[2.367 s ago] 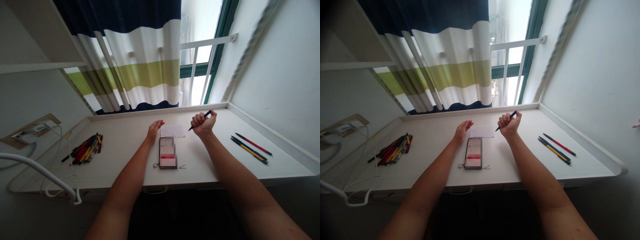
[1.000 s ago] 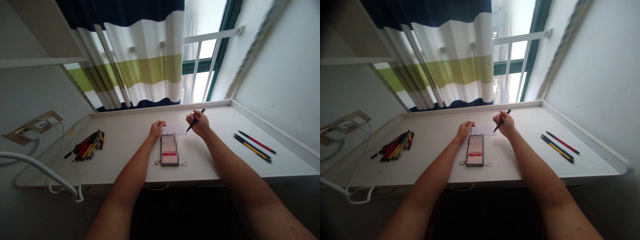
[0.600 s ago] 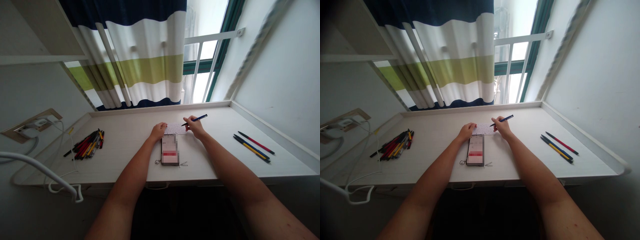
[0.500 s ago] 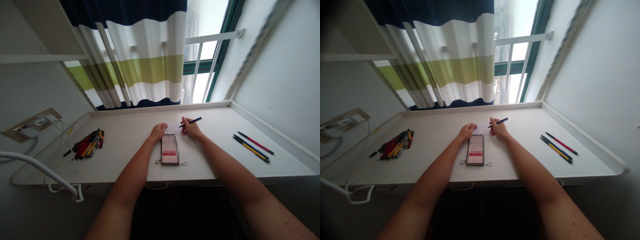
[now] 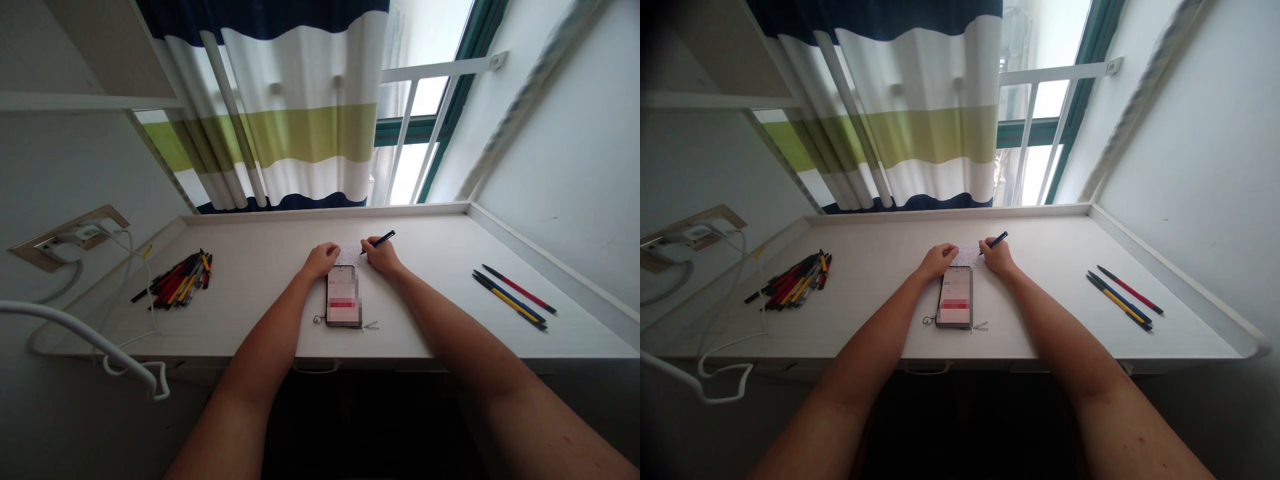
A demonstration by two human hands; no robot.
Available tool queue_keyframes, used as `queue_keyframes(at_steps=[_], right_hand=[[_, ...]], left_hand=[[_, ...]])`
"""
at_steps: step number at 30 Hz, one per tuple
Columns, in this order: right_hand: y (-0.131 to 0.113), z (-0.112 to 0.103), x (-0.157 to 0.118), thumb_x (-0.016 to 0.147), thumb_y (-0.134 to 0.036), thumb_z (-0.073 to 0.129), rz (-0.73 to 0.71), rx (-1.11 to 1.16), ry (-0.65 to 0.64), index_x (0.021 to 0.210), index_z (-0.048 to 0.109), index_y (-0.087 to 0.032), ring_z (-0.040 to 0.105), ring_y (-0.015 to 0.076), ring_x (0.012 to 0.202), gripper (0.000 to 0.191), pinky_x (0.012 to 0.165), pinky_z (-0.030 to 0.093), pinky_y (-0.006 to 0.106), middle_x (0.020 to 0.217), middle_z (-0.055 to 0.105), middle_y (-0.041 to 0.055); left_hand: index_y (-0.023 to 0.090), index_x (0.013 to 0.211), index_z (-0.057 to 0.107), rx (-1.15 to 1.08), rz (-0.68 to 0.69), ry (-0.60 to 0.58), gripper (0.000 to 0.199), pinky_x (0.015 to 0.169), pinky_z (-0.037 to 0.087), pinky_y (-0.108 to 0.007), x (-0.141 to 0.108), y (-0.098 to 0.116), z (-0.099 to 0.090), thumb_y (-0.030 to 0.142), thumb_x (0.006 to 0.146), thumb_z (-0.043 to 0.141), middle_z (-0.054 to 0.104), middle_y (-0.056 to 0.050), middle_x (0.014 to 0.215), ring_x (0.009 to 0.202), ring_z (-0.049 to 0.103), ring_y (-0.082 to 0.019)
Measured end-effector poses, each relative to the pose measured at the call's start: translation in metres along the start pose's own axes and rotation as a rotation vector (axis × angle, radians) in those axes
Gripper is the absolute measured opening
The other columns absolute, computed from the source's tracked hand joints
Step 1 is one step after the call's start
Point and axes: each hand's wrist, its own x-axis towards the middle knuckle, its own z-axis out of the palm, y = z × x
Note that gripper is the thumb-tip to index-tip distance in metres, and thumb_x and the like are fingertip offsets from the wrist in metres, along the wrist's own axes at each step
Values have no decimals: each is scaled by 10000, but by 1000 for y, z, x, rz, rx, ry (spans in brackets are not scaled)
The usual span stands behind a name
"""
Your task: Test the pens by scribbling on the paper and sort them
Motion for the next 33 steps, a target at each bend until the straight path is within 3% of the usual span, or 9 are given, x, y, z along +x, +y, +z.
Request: queue_keyframes(at_steps=[3,6,9,11,16,22,26,29,33], right_hand=[[-7,-6,-1,850,-408,630,-26,43,82,578,524,-223,460,141,477,346,488,374,289,469,483,-19],[-16,-18,-3,807,-440,708,1,219,173,862,620,-210,443,145,448,252,431,369,293,512,485,-51],[-21,-28,-7,763,-389,754,-18,364,153,1306,524,-223,445,150,422,613,390,373,286,560,513,-80],[-20,-30,-8,762,-345,731,-36,390,128,1397,445,-244,464,155,428,703,388,393,279,571,511,-87],[-25,-26,-13,811,-414,709,-61,379,176,1321,421,-275,540,156,513,601,411,457,260,690,563,-57],[-53,-45,-42,805,-473,784,-213,411,225,1104,475,-286,603,141,575,469,481,516,277,844,600,-33],[-37,-98,-93,853,-406,757,-267,155,288,974,603,-248,689,213,760,252,713,582,377,889,679,29],[-2,-143,-141,876,-335,700,-239,-234,281,864,698,-240,677,262,834,96,806,545,430,895,707,68],[41,-185,-181,872,-237,598,-98,-618,283,777,717,-233,654,288,840,153,825,519,444,839,698,93]], left_hand=[[187,1015,780,3,3,-6,257,963,527,-380,-1,0,-1,339,955,581,784,-113,1083,1003,697,-259],[185,1047,771,8,-8,-36,259,965,525,-385,-1,0,-1,337,964,578,775,-120,1132,1042,692,-265],[185,1061,767,10,-17,-58,263,980,523,-399,-1,0,-2,338,971,572,768,-120,1149,1059,684,-269],[186,1070,764,11,-21,-47,259,1009,515,-407,-2,1,-3,337,971,579,758,-122,1171,1095,674,-273],[186,1219,721,-13,63,16,331,1112,456,-444,-10,25,-4,373,994,564,690,-134,1332,1277,595,-283],[250,1258,701,-92,342,-262,308,1042,492,-393,-13,81,7,339,991,576,756,-67,1216,1130,678,-240],[262,1155,737,53,503,-258,227,1004,470,-401,-2,111,40,301,984,593,778,-54,1089,1009,684,-234],[281,1046,771,244,673,-365,164,1050,399,-421,5,135,90,250,957,636,782,-42,1062,1059,657,-241],[266,946,797,445,898,-541,164,968,404,-377,9,175,166,189,931,653,766,-44,1095,1136,602,-231]])
